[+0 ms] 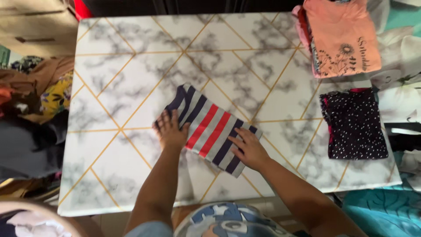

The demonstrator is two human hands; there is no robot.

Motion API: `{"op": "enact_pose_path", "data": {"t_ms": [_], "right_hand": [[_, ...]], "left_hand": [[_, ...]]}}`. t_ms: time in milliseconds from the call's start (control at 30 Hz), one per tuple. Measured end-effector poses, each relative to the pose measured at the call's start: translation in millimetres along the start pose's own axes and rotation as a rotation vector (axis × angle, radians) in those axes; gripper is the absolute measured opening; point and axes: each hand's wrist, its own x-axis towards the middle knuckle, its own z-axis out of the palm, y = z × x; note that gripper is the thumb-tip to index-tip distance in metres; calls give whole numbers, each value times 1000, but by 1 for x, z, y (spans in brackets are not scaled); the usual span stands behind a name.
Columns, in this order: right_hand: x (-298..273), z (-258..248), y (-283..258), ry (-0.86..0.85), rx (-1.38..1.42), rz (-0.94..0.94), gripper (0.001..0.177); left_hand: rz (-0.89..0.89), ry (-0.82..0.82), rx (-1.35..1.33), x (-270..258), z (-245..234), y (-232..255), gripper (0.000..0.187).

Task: The person repeatedly picks clothes from a pink laundry basin, lays them on a marble-patterned table, and folds them into neat stacks. Items include patterned pants, striped shirts, a dark blue shirt, a white t-shirt, a yellow floral top, and a yellow long-sleeve shirt. The folded clothes are placed in a growing pile on the table.

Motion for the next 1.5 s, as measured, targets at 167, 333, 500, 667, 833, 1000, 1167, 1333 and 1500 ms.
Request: {"op": "enact_pose_path", "data": {"t_ms": [167,333,500,667,833,1000,1167,1333,1500], "right_hand": [[26,-21,26,51,-42,247,52],[33,-21,45,-119,280,312,45],[17,-35,98,35,263,459,38],[-6,-59,139,285,261,678,41],[-33,-68,148,442,48,467,46],[-46,-64,153,483,129,475,41],[-37,-73,167,437,187,435,36],[-4,-87,207,457,110,423,35],[9,-83,228,493,98,462,36]], "left_hand": [[-99,216,-118,-43,33,39,90],[-112,174,-310,-68,56,83,95],[170,41,-200,3,50,134,93],[264,-106,-5,64,46,244,88],[194,-78,-68,1,55,301,86],[269,-64,-6,16,51,315,85],[410,-160,65,86,40,349,85],[503,-206,124,152,37,396,86],[534,-170,138,199,46,430,86]]}}
